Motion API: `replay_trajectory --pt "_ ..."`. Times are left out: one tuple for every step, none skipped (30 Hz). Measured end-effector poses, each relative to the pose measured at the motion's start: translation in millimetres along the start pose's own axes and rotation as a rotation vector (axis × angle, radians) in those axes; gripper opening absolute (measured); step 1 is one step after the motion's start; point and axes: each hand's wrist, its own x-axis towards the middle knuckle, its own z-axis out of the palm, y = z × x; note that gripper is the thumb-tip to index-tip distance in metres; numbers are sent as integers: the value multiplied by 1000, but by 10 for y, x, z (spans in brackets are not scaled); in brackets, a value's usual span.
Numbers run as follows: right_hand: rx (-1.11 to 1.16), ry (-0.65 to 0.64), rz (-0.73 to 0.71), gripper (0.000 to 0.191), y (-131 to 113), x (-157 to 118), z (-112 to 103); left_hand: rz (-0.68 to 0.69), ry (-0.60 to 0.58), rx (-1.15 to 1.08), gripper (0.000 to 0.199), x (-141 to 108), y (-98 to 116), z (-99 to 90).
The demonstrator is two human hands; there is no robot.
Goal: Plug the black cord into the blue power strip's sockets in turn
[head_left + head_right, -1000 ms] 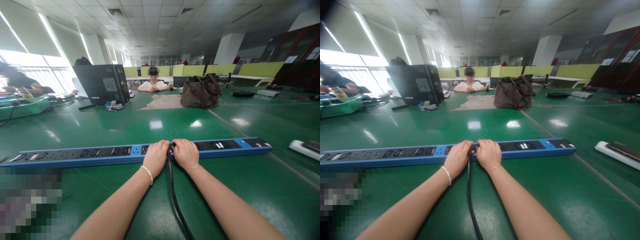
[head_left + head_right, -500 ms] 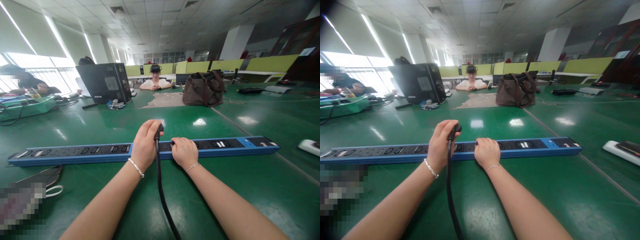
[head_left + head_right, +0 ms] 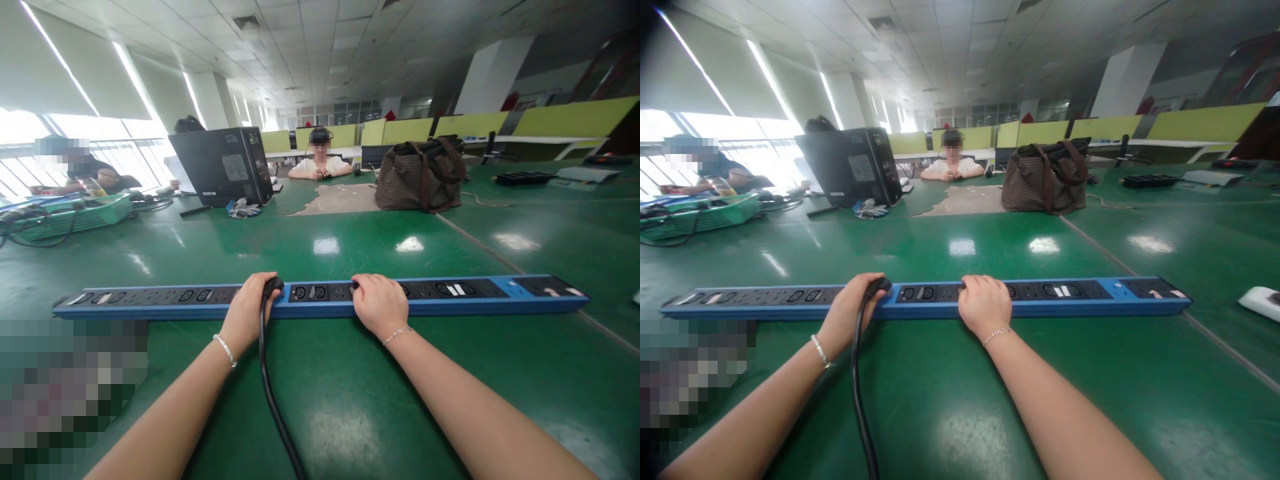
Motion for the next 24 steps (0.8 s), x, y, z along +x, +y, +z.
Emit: replay_trajectory --pt "0 1 -4 32 1 -1 -1 8 -2 3 27 6 12 3" --pt "1 2 -9 32 1 -3 -1 14 -6 7 27 7 20 2" --pt "1 5 -12 32 1 -4 0 20 -15 11 27 5 24 -1" --pt "0 7 -15 32 0 -4 1 25 -25 13 27 -2 24 -5" --pt "1 9 -16 32 0 -3 2 31 -37 16 27 -10 20 -9" --pt "2 10 -15 32 0 -2 3 36 -50 20 27 -20 15 -11" --pt "3 11 -14 32 -1 -1 4 41 -62 24 27 -28 10 -12" --pt "5 9 -12 32 -1 0 6 45 -69 28 27 -36 6 -12" --pt "6 8 -12 32 -1 2 7 47 -70 35 27 -41 4 -10" --pt "7 8 -12 32 -1 2 9 48 -68 42 27 -45 5 -7" --pt "7 10 -10 32 -1 2 11 51 -65 49 27 -47 9 -4" --pt "7 12 -10 32 -1 2 13 54 -61 58 27 -49 16 0" --pt "6 14 -11 31 -1 1 14 58 -58 67 27 -50 25 3" --pt "5 17 -11 31 -2 0 15 64 -56 78 27 -52 35 6" --pt "5 19 -10 31 -2 -2 16 71 -55 90 27 -54 45 8" --pt "4 20 -9 31 -2 -3 16 77 -53 101 26 -57 53 10" --pt "4 19 -9 31 -2 -4 15 81 -51 114 26 -61 59 12" --pt "4 17 -8 31 -3 -4 13 84 -48 125 27 -66 62 14" --pt "3 15 -6 31 -4 -5 12 87 -44 137 27 -70 63 16" --pt "3 14 -3 31 -4 -5 12 91 -40 148 27 -75 60 19" --pt "3 15 1 31 -5 -5 12 95 -37 158 27 -79 57 22" --pt "4 19 5 31 -7 -4 12 97 -33 167 28 -82 54 25" --pt "6 24 9 31 -8 -4 13 93 -30 176 28 -83 53 27" --pt "8 28 11 31 -9 -3 14 81 -30 188 28 -82 53 27"
